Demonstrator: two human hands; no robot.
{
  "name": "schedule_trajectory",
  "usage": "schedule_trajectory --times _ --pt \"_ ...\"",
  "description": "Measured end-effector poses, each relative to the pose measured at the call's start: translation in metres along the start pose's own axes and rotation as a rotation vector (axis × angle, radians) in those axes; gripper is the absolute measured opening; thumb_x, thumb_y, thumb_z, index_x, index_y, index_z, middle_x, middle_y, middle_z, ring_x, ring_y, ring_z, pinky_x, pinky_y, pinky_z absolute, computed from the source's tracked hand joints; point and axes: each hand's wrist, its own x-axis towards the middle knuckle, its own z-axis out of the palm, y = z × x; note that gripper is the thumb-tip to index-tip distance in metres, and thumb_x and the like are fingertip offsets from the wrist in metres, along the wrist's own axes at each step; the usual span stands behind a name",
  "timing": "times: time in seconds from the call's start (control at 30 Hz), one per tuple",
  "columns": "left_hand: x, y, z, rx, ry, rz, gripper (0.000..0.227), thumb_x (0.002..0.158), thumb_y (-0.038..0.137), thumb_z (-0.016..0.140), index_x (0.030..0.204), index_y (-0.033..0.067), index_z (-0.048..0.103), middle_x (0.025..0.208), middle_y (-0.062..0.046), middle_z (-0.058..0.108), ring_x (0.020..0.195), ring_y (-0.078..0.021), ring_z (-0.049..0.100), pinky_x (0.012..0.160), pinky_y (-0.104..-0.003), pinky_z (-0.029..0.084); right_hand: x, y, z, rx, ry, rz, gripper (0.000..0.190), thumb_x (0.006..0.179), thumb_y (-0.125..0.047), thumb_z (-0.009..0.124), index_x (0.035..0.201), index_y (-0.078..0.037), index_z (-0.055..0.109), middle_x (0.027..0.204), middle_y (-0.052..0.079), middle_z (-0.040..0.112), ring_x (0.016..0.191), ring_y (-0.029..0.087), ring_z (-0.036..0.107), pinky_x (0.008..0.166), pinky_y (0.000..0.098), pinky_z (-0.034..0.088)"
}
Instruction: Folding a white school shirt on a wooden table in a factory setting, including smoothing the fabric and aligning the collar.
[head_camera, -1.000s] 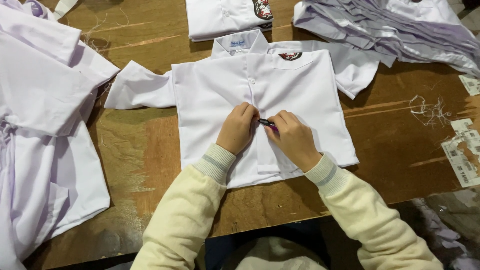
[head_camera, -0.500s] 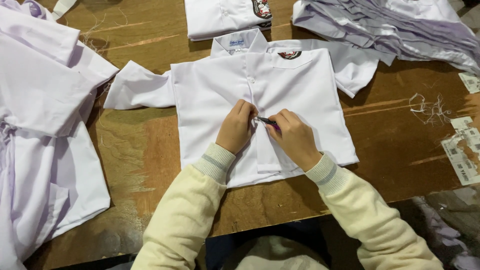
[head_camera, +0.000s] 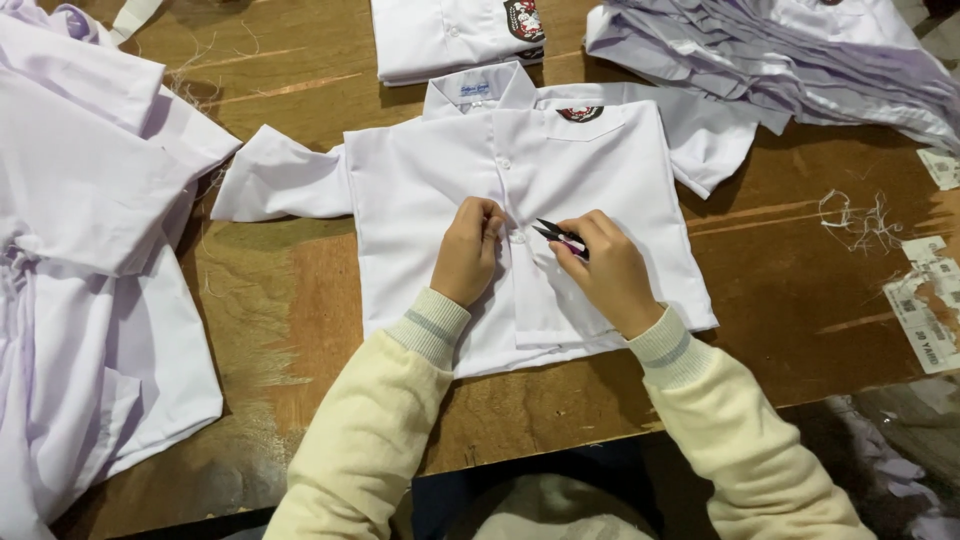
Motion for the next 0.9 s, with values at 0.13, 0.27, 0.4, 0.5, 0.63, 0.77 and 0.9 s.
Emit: schedule_trajectory --times 0.13,0.27,0.4,0.5,0.63,0.77,0.9 --pt "0.0 0.011 -0.004 -0.059 -0.007 -0.038 0.012 0.11 0.015 0.044 0.103 0.0094 0.051 0.086 -0.007 0.053 0.074 -0.0262 0.066 0.072 -0.037 0.056 0.003 0.021 -0.013 0.049 0.039 0.028 0.021 0.097 -0.018 0.074 0.112 -0.005 0.068 0.094 0.008 0.064 0.09 0.03 0.071 0.069 0.0358 0.06" --pt "0.001 0.028 -0.013 -0.048 -0.037 -0.021 0.015 0.111 0.019 0.04 0.102 0.0104 0.05 0.083 -0.009 0.05 0.075 -0.0308 0.063 0.072 -0.041 0.054 -0.002 0.062 -0.057 -0.033 0.304 0.137 0.019 0.099 -0.017 0.078 0.112 -0.005 0.072 0.093 0.012 0.065 0.093 0.034 0.068 0.079 0.0411 0.056" --pt "0.002 0.031 -0.016 -0.003 -0.069 0.043 0.02 0.11 0.025 0.038 0.101 0.0111 0.05 0.082 -0.011 0.048 0.074 -0.0359 0.06 0.071 -0.045 0.052 -0.041 0.147 -0.1 -0.34 0.571 0.442 0.02 0.102 -0.017 0.08 0.116 -0.005 0.074 0.101 0.015 0.067 0.098 0.038 0.067 0.087 0.0461 0.052" --pt "0.0 0.008 -0.006 0.139 -0.043 0.119 0.021 0.109 0.025 0.037 0.099 0.0129 0.051 0.081 -0.009 0.048 0.072 -0.0329 0.058 0.071 -0.043 0.05 -0.087 0.219 -0.107 -0.583 0.565 0.791 0.021 0.096 -0.033 0.083 0.111 -0.021 0.075 0.097 0.001 0.068 0.091 0.028 0.067 0.078 0.0445 0.05" --pt "0.001 0.003 -0.004 0.195 0.015 0.242 0.018 0.105 0.022 0.042 0.094 0.0127 0.052 0.076 -0.008 0.046 0.067 -0.0335 0.056 0.069 -0.042 0.049 -0.104 0.218 -0.105 -0.637 0.502 0.906 0.026 0.087 -0.029 0.089 0.107 -0.018 0.077 0.095 0.006 0.067 0.088 0.033 0.069 0.08 0.0442 0.05" --pt "0.001 0.014 -0.014 0.32 0.147 0.329 0.02 0.102 0.016 0.043 0.084 0.0121 0.051 0.074 -0.002 0.047 0.065 -0.0228 0.05 0.074 -0.035 0.042 -0.092 0.203 -0.108 -0.568 0.453 1.027 0.023 0.084 -0.022 0.087 0.106 -0.021 0.077 0.109 0.007 0.065 0.1 0.036 0.06 0.084 0.0486 0.045" --pt "0.014 0.034 -0.042 0.411 0.246 0.365 0.028 0.106 0.013 0.047 0.078 0.0099 0.045 0.071 -0.001 0.047 0.062 -0.0198 0.044 0.074 -0.035 0.037 -0.086 0.21 -0.102 -0.506 0.48 1.085 0.015 0.085 -0.014 0.084 0.094 -0.024 0.076 0.125 0.009 0.056 0.117 0.043 0.042 0.097 0.0564 0.031"
